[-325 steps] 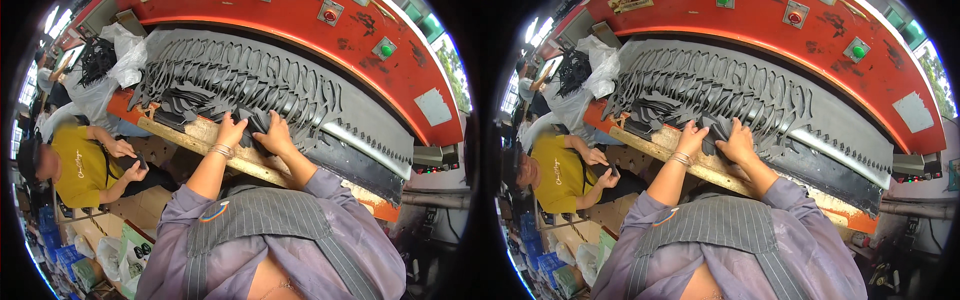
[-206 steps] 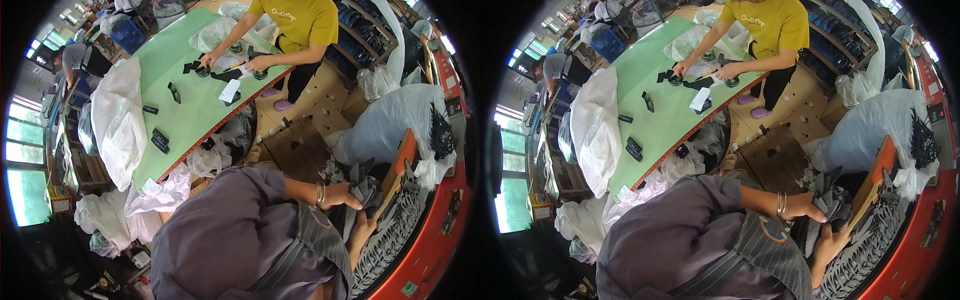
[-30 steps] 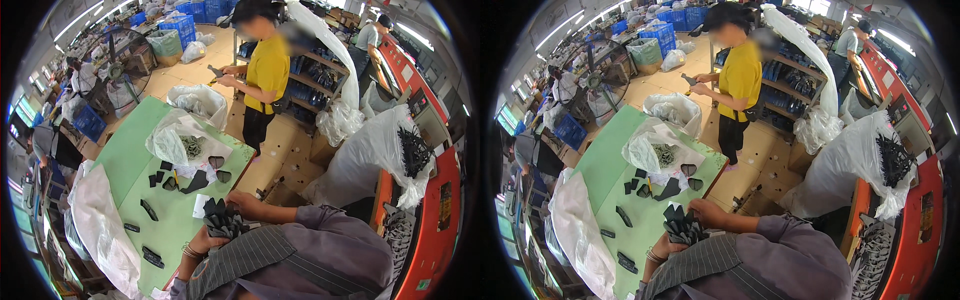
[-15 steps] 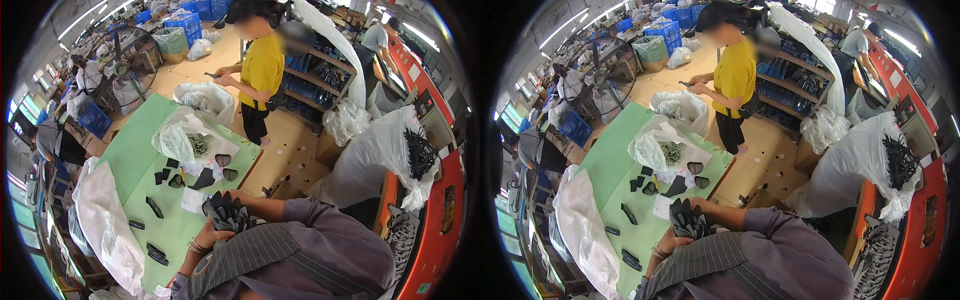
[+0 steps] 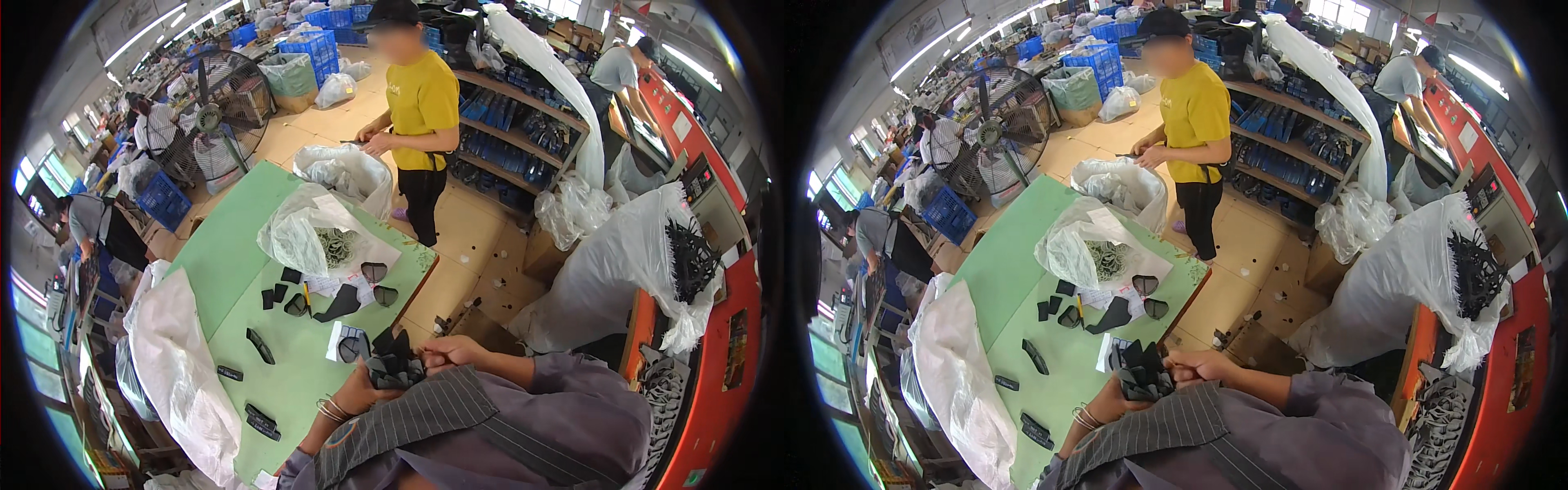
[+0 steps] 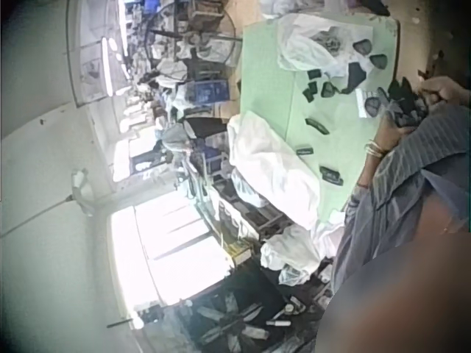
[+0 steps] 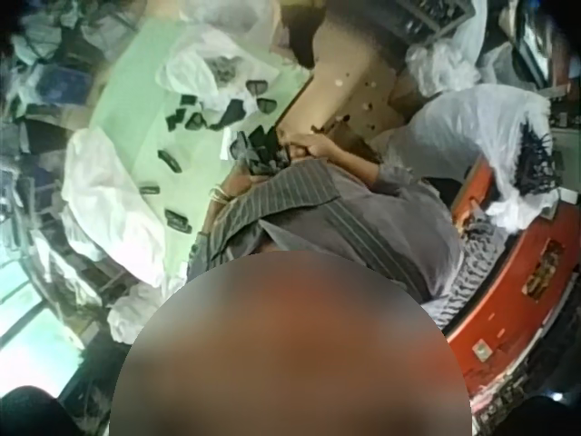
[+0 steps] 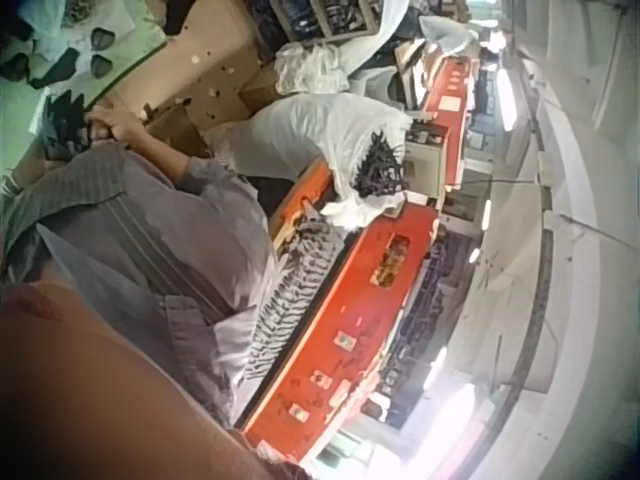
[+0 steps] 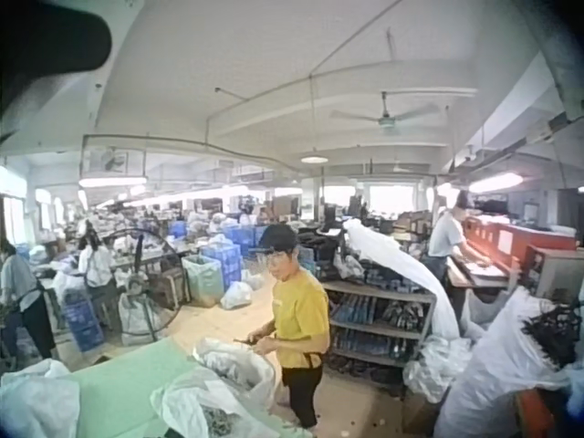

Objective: The recorder is arranging cut shoe components on a machine bed and then moves to a workbench to sort and mark them with a pencil.

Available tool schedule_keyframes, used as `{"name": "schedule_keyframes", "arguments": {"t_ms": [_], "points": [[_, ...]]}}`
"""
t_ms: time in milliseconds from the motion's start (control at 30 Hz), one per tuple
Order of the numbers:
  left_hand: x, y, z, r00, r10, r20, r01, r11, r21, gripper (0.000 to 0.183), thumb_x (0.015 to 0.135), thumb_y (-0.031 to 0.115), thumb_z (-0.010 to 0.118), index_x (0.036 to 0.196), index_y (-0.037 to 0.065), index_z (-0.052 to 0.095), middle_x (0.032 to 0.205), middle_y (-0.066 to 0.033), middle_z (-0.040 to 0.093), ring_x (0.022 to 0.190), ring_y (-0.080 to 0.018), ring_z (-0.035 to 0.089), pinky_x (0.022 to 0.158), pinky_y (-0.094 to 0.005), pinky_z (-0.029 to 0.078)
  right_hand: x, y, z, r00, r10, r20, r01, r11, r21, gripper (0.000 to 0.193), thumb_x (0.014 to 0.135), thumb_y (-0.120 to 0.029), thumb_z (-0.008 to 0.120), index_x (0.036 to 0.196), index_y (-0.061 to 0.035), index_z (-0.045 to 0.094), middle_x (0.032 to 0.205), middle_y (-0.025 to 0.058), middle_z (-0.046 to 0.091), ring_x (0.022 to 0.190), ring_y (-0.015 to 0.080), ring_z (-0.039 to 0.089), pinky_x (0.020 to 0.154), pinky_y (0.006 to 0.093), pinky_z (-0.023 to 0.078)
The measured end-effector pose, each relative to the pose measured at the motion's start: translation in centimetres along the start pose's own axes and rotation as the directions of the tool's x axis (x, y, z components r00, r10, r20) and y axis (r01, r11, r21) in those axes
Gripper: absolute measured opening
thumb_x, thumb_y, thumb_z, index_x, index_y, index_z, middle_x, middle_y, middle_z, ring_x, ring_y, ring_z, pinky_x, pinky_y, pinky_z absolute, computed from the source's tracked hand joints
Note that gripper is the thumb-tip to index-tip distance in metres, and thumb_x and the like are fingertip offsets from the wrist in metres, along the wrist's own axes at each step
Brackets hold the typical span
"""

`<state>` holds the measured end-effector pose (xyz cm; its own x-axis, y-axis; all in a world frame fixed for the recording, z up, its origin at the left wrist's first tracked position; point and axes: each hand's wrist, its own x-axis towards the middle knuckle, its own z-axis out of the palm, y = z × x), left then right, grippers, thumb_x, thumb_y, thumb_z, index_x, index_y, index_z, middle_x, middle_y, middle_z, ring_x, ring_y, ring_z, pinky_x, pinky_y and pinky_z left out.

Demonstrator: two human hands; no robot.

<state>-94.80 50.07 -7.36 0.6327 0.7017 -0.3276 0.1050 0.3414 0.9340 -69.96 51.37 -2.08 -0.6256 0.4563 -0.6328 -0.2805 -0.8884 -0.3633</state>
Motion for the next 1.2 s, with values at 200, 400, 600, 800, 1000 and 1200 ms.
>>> {"name": "schedule_keyframes", "arguments": {"t_ms": [200, 400, 600, 800, 1000, 1200], "points": [[0.6, 2.3, 1.6, 0.961, 0.277, -0.020, -0.242, 0.871, 0.428, 0.089, 0.069, 0.014, 0.082, 0.134, -0.001, 0.022, 0.118, -0.0158, 0.055, 0.107, -0.0250, 0.056, 0.092, -0.0342, 0.045, -0.7, -1.1, 1.9, 0.870, -0.337, 0.360, 0.249, 0.930, 0.269, 0.031, 0.097, -0.040, 0.045, 0.107, -0.0106, 0.049, 0.076, -0.0021, 0.043, 0.053, 0.0059, 0.034, 0.042, 0.0205, 0.026], [2.1, 3.9, 1.6, 0.967, 0.105, 0.234, -0.215, 0.827, 0.519, 0.075, 0.078, 0.021, 0.073, 0.134, -0.002, 0.028, 0.114, -0.0182, 0.056, 0.111, -0.0317, 0.055, 0.094, -0.0356, 0.044, 1.1, -1.6, 5.5, 0.943, -0.204, 0.261, 0.272, 0.927, -0.258, 0.054, 0.096, -0.039, 0.047, 0.135, -0.0041, 0.032, 0.084, 0.0017, 0.045, 0.057, 0.0066, 0.034, 0.040, 0.0205, 0.026], [3.0, 1.9, 0.6, 0.965, -0.090, 0.245, 0.075, 0.995, 0.069, 0.064, 0.083, 0.029, 0.067, 0.133, 0.002, 0.040, 0.123, -0.0119, 0.056, 0.118, -0.0281, 0.051, 0.101, -0.0367, 0.039, 1.4, -1.3, 8.8, 0.747, -0.138, 0.651, 0.665, 0.122, -0.737, 0.052, 0.100, -0.043, 0.035, 0.112, 0.0062, 0.048, 0.096, 0.0200, 0.063, 0.091, 0.0283, 0.059, 0.088, 0.0374, 0.041], [1.6, -2.6, -0.5, 0.992, -0.045, -0.119, 0.007, 0.954, -0.299, 0.060, 0.078, 0.024, 0.073, 0.126, 0.003, 0.046, 0.116, -0.0089, 0.061, 0.105, -0.0228, 0.057, 0.092, -0.0341, 0.045, 0.0, -2.4, 6.6, 0.744, 0.241, 0.623, 0.627, 0.070, -0.776, 0.050, 0.102, -0.040, 0.031, 0.110, 0.0030, 0.055, 0.100, 0.0217, 0.060, 0.090, 0.0318, 0.058, 0.084, 0.0382, 0.043], [0.3, -7.3, -1.4, 0.902, 0.183, -0.392, -0.089, 0.965, 0.247, 0.026, 0.072, 0.017, 0.076, 0.089, 0.001, 0.065, 0.083, -0.0025, 0.067, 0.077, -0.0119, 0.060, 0.070, -0.0301, 0.050, -0.3, -2.4, 1.7, 0.785, 0.185, 0.592, 0.582, 0.111, -0.806, 0.051, 0.100, -0.041, 0.037, 0.121, 0.0008, 0.057, 0.111, 0.0187, 0.060, 0.106, 0.0272, 0.056, 0.092, 0.0332, 0.041], [-0.8, -8.6, -2.5, 0.893, 0.064, -0.446, 0.076, 0.954, 0.289, 0.023, 0.070, 0.018, 0.072, 0.084, 0.003, 0.061, 0.077, -0.0005, 0.061, 0.072, -0.0094, 0.054, 0.064, -0.0297, 0.047, 2.0, 0.2, -2.2, 0.857, -0.004, 0.516, 0.484, 0.355, -0.800, 0.039, 0.099, -0.030, 0.046, 0.119, 0.0015, 0.058, 0.110, 0.0143, 0.060, 0.102, 0.0211, 0.055, 0.092, 0.0320, 0.041]]}}
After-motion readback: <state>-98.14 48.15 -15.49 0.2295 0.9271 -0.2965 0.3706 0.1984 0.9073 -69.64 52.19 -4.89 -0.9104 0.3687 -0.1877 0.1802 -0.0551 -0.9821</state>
